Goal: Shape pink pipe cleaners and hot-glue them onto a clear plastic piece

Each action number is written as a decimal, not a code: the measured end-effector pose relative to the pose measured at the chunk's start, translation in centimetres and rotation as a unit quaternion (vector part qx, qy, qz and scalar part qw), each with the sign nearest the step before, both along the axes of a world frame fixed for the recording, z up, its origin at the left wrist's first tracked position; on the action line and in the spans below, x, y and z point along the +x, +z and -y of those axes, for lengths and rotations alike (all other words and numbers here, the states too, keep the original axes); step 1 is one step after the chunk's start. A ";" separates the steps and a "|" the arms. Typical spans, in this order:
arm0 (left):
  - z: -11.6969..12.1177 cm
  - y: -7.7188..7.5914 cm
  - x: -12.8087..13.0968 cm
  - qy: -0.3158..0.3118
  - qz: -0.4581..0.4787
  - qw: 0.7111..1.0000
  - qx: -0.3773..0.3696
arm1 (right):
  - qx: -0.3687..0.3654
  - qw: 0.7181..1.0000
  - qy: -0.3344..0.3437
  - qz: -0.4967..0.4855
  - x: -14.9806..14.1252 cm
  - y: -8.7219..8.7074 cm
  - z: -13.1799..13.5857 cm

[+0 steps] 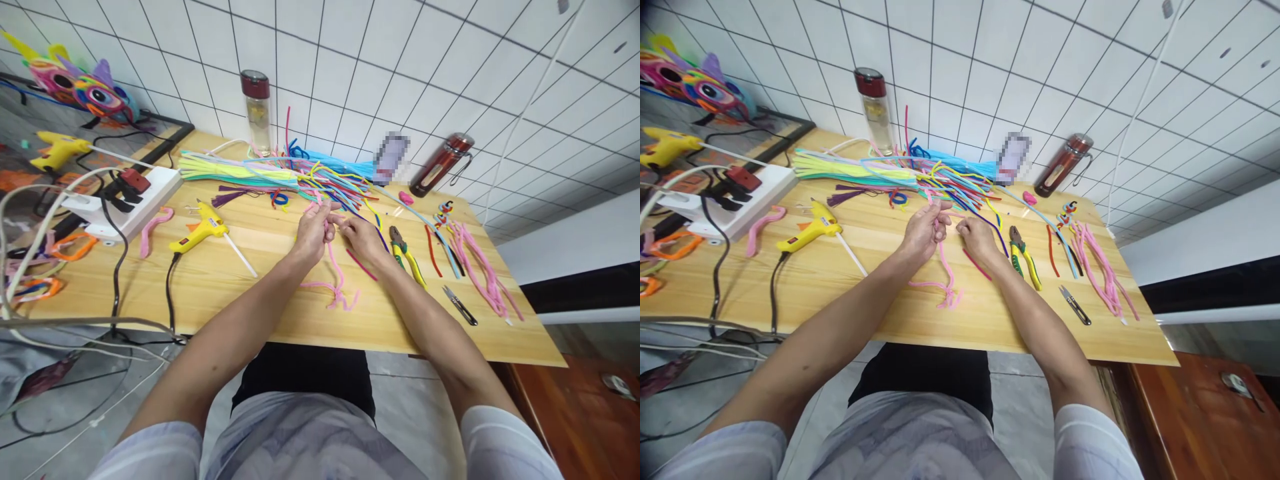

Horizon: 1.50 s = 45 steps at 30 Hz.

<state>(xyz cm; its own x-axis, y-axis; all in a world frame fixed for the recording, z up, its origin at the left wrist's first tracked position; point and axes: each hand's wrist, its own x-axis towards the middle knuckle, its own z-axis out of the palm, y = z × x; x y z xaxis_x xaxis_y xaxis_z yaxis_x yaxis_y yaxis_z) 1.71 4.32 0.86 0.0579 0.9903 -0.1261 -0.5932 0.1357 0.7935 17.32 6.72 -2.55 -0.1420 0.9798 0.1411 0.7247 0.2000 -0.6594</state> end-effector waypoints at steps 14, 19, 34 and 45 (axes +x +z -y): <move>-0.2 -0.1 0.2 -0.019 0.044 0.999 -0.022 | -0.149 0.960 -0.064 -0.226 11.7 6.0 11.1; 0.1 -0.6 0.5 -0.007 0.004 1.000 0.001 | -0.011 0.960 -0.186 -0.211 17.0 4.8 8.8; 0.3 -1.2 0.6 -0.051 -0.041 0.997 0.039 | 0.080 0.933 -0.258 -0.238 16.0 5.5 -4.5; 1.1 -0.4 1.1 -0.037 -0.035 0.998 0.039 | -0.057 0.994 0.081 -0.055 0.4 6.6 7.6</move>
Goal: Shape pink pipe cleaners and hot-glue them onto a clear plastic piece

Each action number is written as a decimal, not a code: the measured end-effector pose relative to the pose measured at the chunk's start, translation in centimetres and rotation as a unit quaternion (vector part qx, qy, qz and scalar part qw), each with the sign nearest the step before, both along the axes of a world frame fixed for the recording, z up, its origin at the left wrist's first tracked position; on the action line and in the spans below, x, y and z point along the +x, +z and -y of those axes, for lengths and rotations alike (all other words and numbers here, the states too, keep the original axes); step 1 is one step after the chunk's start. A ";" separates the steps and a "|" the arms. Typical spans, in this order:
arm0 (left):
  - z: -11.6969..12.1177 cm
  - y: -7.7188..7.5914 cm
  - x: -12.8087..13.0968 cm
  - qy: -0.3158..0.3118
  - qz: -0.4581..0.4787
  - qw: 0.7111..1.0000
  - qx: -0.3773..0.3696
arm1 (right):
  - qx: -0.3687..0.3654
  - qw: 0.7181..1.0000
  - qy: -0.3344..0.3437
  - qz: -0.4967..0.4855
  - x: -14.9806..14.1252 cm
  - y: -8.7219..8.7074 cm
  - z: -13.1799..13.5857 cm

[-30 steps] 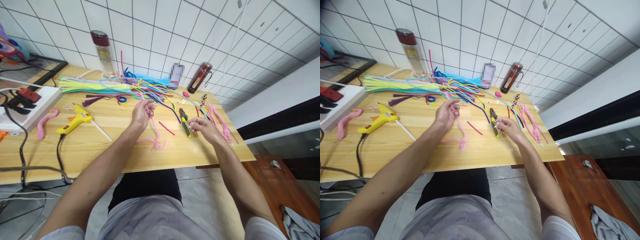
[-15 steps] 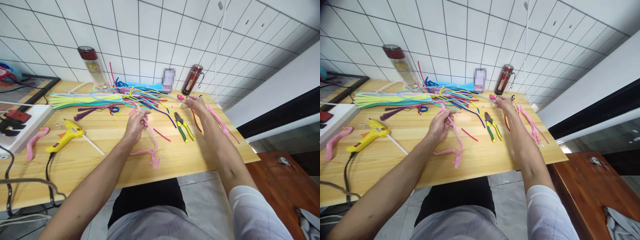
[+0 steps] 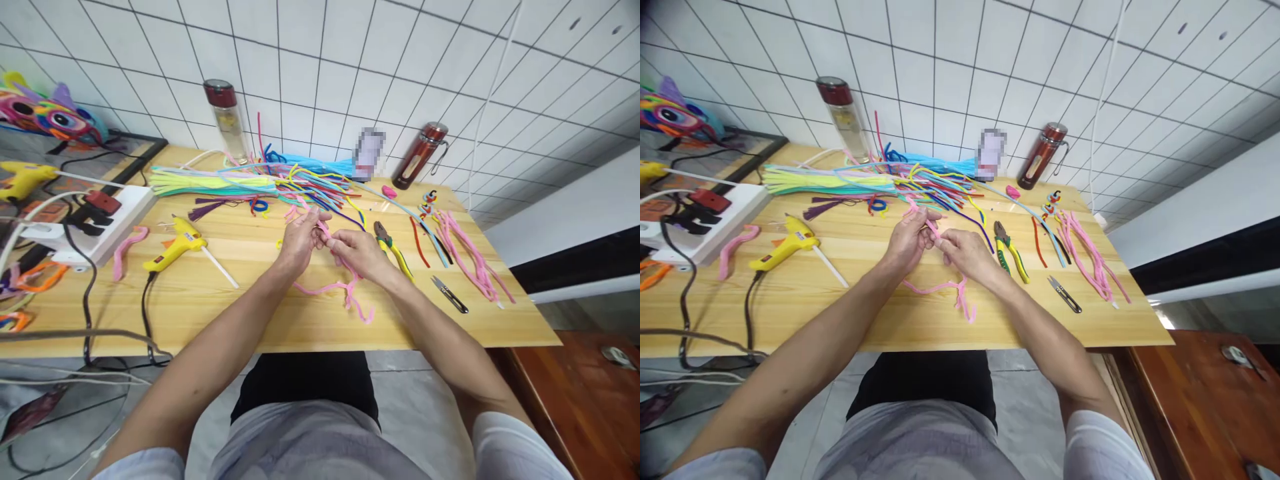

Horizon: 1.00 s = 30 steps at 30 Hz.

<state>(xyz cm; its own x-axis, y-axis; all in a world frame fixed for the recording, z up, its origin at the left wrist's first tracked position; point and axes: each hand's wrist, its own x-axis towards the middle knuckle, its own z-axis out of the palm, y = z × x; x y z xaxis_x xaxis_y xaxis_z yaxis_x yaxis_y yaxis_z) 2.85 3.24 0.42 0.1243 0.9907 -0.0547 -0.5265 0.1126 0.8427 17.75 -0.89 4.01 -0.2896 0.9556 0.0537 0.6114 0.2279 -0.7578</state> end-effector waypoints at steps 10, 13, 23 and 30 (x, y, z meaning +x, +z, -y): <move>-0.2 0.4 -0.2 0.024 0.039 0.998 -0.037 | 0.091 0.993 -0.058 0.037 -2.1 -3.0 0.8; -0.6 1.0 -0.9 0.004 0.025 0.999 -0.041 | 0.060 0.996 -0.070 -0.016 -1.6 -2.6 0.7; -2.0 -0.4 -1.6 0.060 -0.050 0.995 0.056 | -0.014 0.994 -0.064 -0.089 -0.6 -2.8 1.0; -2.2 -0.2 -1.7 0.077 -0.060 0.992 0.080 | -0.048 0.987 -0.048 -0.144 0.3 -2.6 0.8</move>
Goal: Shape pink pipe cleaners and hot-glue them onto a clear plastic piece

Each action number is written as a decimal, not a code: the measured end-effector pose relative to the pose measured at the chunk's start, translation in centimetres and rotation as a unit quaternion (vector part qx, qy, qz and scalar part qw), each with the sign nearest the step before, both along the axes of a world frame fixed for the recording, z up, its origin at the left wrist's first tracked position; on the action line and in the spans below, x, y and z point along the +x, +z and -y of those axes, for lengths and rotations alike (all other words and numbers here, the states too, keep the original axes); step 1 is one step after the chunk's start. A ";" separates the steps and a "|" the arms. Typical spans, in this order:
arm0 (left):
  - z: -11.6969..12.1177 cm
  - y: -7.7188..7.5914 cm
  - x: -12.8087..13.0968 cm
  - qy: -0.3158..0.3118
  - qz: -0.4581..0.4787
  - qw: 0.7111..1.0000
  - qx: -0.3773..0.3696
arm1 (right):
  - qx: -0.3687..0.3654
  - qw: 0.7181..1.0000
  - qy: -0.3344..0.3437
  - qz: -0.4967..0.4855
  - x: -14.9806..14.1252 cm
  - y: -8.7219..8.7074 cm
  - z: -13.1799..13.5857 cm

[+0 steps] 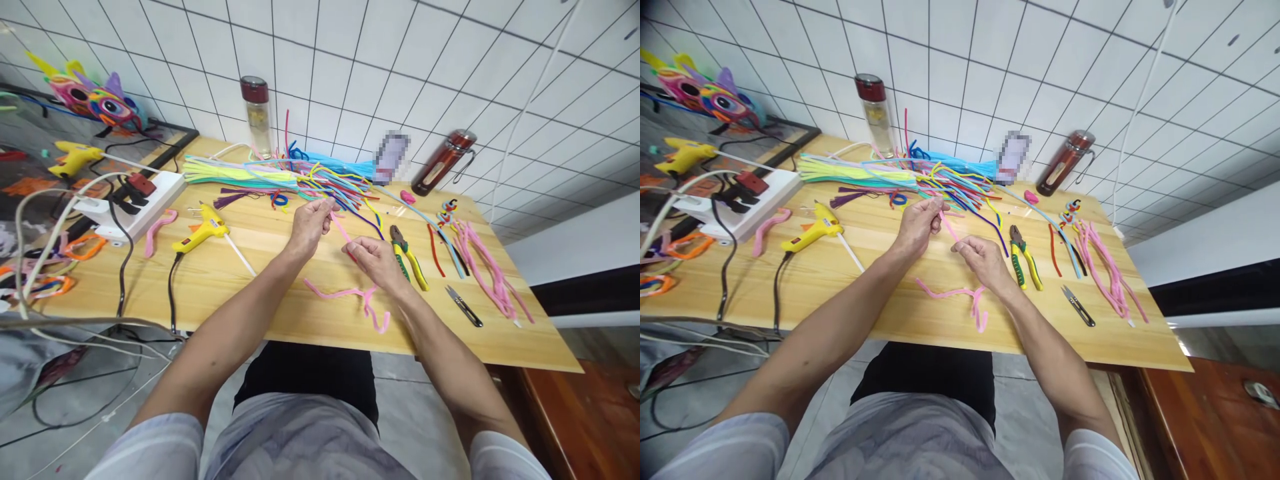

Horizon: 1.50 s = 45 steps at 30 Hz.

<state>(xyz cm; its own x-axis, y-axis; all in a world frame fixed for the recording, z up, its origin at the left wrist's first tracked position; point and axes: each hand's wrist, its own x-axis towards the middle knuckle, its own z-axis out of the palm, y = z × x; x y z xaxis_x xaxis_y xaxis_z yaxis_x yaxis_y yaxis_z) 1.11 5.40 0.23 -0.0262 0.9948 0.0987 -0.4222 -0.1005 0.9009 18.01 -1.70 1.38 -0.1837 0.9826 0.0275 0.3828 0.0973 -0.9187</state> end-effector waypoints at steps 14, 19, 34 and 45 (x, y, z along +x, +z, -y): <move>0.7 0.3 0.3 -0.072 0.015 0.997 -0.037 | -0.018 0.998 -0.041 -0.032 0.1 -0.2 -0.5; 0.3 -0.5 0.3 -0.066 -0.001 0.998 -0.002 | 0.004 1.000 -0.026 -0.003 0.4 -0.7 -0.8; 0.1 0.2 -0.2 -0.042 0.041 0.997 -0.056 | -0.009 1.000 -0.001 0.019 0.0 -1.5 -0.7; -0.3 0.3 -0.5 0.040 0.071 0.994 -0.079 | 0.020 0.999 0.008 0.038 -0.1 -0.9 -0.2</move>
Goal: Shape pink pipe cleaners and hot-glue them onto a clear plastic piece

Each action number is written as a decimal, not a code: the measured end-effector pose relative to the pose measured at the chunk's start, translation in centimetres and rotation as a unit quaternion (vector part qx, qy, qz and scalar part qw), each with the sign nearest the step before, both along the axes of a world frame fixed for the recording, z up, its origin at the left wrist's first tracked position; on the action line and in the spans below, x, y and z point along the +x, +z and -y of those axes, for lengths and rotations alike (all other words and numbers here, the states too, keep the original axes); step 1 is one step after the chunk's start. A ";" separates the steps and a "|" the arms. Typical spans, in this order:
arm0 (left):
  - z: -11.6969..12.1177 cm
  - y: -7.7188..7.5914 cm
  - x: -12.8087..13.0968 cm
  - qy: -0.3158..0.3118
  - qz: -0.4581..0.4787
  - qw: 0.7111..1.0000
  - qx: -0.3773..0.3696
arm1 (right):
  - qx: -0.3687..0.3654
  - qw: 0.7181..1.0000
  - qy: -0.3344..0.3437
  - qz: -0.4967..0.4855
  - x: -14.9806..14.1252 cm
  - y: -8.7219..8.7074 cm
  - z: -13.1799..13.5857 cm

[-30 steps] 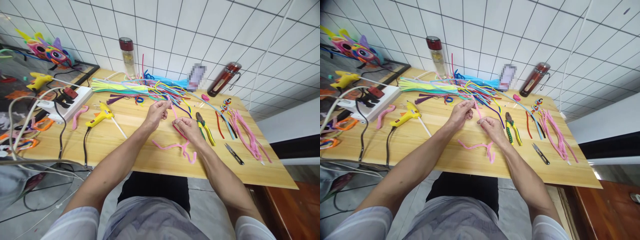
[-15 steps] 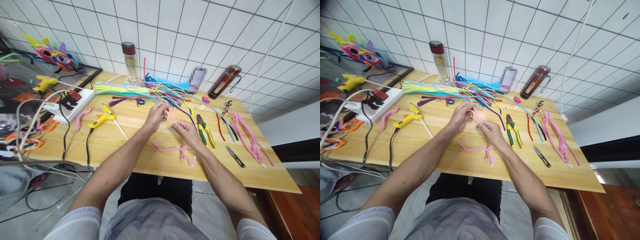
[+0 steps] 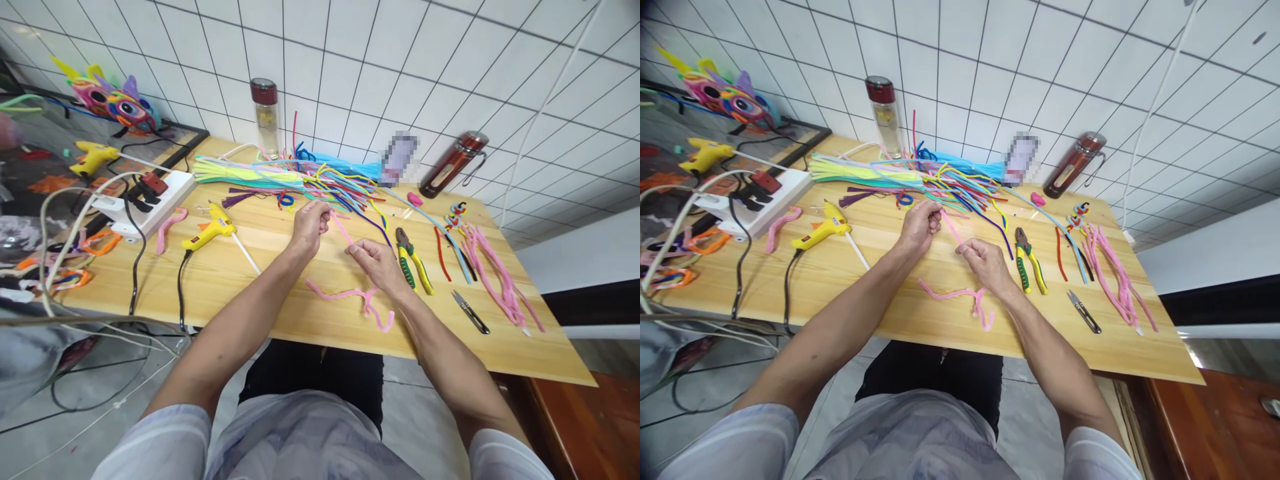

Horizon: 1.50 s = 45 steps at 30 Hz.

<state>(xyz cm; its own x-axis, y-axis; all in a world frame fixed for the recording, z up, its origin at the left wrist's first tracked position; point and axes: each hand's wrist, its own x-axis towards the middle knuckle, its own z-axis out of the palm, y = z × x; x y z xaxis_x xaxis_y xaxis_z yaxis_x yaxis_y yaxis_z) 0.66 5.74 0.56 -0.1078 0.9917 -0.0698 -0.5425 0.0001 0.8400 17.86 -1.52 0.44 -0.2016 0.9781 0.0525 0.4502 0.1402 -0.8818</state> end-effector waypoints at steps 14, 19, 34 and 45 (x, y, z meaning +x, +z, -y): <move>0.0 -0.1 -0.3 -0.117 0.019 0.993 0.020 | -0.076 0.991 -0.006 -0.109 -0.2 -0.1 0.1; 0.1 0.2 -0.5 -0.120 0.009 0.993 0.016 | -0.116 0.982 0.019 -0.149 -0.5 -0.2 0.3; 0.3 -0.9 1.7 0.064 0.050 0.996 -0.034 | -0.065 0.990 -0.019 -0.127 -2.6 -1.8 0.6; -0.2 0.1 -0.3 0.090 -0.034 0.993 0.062 | -0.070 0.994 0.021 -0.080 -1.7 -2.4 0.4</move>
<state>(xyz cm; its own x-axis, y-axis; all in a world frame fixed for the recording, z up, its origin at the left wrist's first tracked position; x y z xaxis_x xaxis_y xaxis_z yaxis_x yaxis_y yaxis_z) 0.33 5.97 0.69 -0.2850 0.9563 0.0651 -0.4668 -0.1978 0.8620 16.15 -1.91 -1.95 -0.2427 0.9688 -0.0499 0.2999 0.0260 -0.9536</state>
